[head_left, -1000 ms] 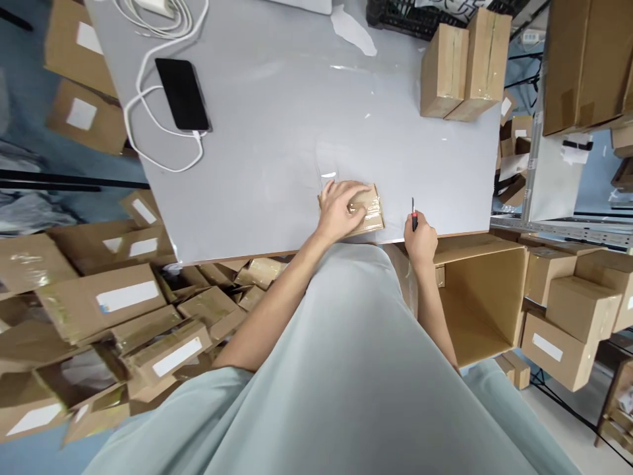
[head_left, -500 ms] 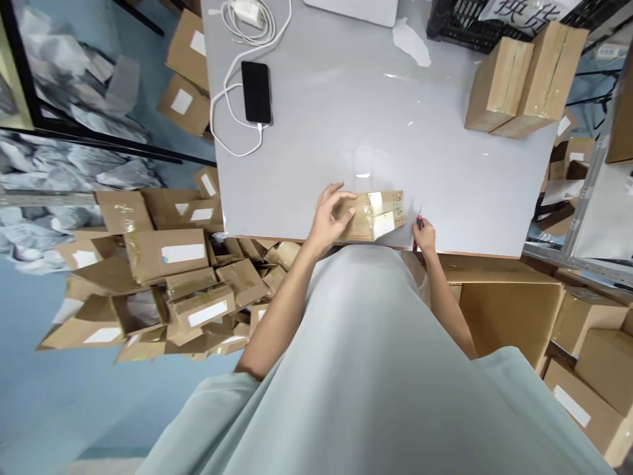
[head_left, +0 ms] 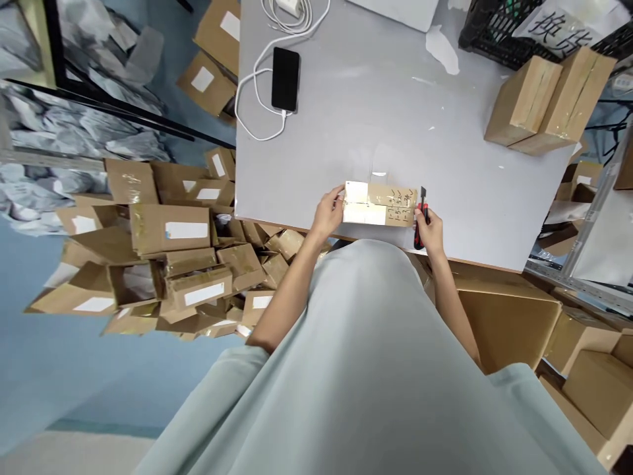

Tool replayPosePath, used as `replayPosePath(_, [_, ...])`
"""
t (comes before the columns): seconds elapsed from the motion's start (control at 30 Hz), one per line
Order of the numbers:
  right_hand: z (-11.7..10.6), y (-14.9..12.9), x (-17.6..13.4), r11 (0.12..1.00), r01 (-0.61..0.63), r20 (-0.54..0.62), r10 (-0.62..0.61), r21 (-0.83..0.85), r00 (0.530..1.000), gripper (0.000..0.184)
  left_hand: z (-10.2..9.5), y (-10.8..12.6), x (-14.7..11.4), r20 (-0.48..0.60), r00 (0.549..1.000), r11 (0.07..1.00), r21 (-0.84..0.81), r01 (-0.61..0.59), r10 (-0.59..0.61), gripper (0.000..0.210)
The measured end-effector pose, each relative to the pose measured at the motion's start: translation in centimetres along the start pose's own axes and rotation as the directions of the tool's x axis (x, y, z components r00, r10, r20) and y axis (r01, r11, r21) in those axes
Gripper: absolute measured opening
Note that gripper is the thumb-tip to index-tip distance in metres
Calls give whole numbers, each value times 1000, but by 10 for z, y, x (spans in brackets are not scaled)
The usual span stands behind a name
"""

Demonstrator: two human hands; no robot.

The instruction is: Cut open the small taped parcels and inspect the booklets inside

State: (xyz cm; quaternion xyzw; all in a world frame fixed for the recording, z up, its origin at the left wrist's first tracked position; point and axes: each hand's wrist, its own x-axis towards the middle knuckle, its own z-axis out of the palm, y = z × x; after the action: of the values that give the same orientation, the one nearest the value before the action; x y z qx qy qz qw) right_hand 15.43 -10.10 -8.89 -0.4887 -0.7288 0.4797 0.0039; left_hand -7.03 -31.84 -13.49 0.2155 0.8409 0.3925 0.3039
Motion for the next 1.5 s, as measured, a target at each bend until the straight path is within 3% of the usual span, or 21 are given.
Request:
replayPosePath(0.13, [-23,-4,-1,1000,7,-36,-6,9,999,37,22,1,13,142,989,984,-171,55,-31,57])
replayPosePath(0.23, [-34,-15,-7,989,-12,-64,2,-151,998,36,23,2,14,173,984,971,-222,85,-46,54])
replayPosePath(0.33, [-40,-37,-17,931,31,-130,-84,-364,988,38,14,5,13,141,990,976,-218,22,9,54])
replayPosePath(0.4, [-39,-56,-23,892,81,-68,-123,-444,990,42,9,7,12,150,984,979,-191,-68,98,60])
replayPosePath(0.5, [-30,-89,-27,806,187,151,-122,-561,981,43,7,8,14,212,958,975,-151,-165,195,64])
replayPosePath(0.63, [-5,-129,-23,577,374,407,-78,-726,910,37,11,4,17,268,943,970,-194,-149,199,66])
replayPosePath(0.73, [13,-151,-16,405,458,500,-4,-791,866,41,12,0,17,275,935,958,-240,-157,223,64])
replayPosePath(0.83, [27,-164,-9,290,503,537,47,-814,842,46,12,-3,17,294,924,951,-261,-167,243,64])
replayPosePath(1.0, [38,-176,-3,214,543,569,85,-812,818,48,11,-5,19,326,915,949,-280,-148,239,69])
replayPosePath(1.23, [41,-186,-2,142,536,553,135,-832,822,40,9,-5,21,345,906,947,-284,-149,246,69])
replayPosePath(1.5, [57,-190,-3,99,568,576,134,-817,806,44,10,-9,21,342,907,951,-264,-160,248,66])
